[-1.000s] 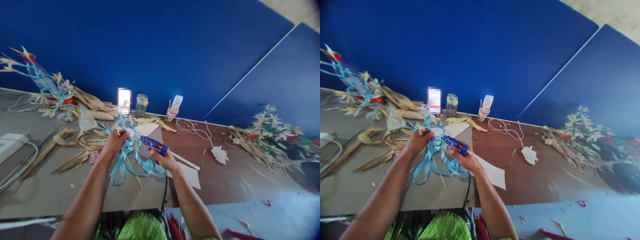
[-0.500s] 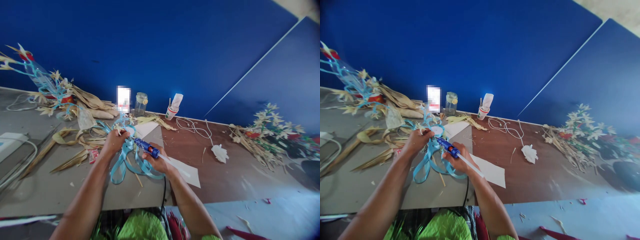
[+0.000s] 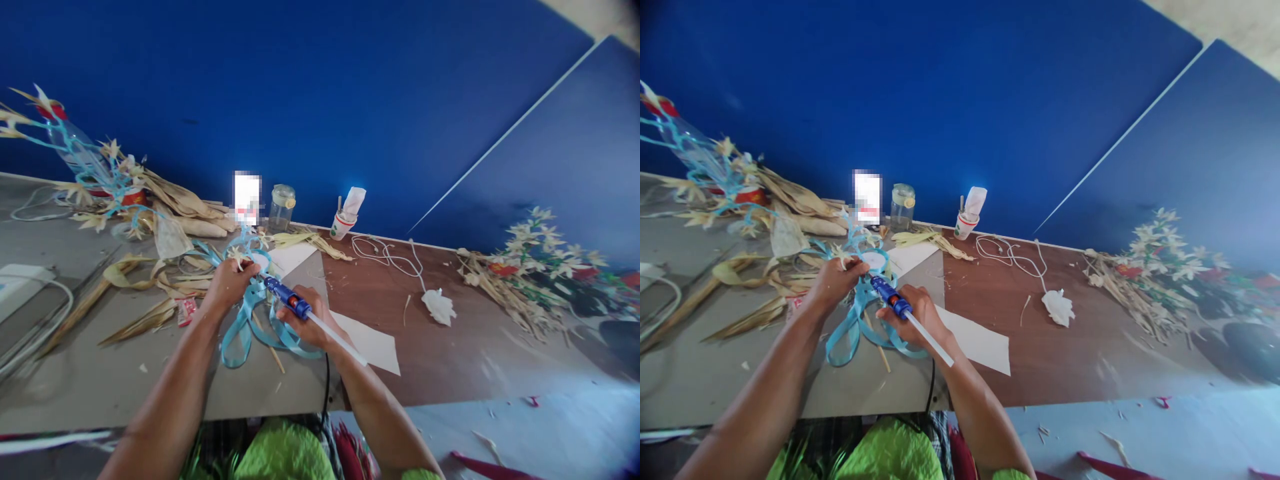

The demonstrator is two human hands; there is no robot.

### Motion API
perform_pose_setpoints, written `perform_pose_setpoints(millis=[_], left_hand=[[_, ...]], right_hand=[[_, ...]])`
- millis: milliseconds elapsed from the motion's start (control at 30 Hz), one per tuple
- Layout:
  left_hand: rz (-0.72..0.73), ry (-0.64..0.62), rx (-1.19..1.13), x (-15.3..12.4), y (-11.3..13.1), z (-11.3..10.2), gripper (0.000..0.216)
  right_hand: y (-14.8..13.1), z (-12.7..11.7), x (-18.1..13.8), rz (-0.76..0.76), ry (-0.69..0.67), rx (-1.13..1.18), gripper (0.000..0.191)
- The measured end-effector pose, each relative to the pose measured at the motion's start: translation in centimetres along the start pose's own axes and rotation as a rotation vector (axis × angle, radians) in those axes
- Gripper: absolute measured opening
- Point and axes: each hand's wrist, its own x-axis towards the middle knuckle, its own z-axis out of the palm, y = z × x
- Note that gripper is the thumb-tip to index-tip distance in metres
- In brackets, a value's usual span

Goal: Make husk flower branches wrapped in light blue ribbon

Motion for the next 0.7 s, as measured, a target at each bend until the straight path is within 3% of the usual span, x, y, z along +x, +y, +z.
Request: perform_pose_setpoints(millis=[700], left_hand=[[0.019, 0.004, -0.056, 0.4, -1.2, 0.4, 0.029]], right_hand=[[0.4, 0.2, -0.2, -0.101, 0.015, -0.104, 0.036]])
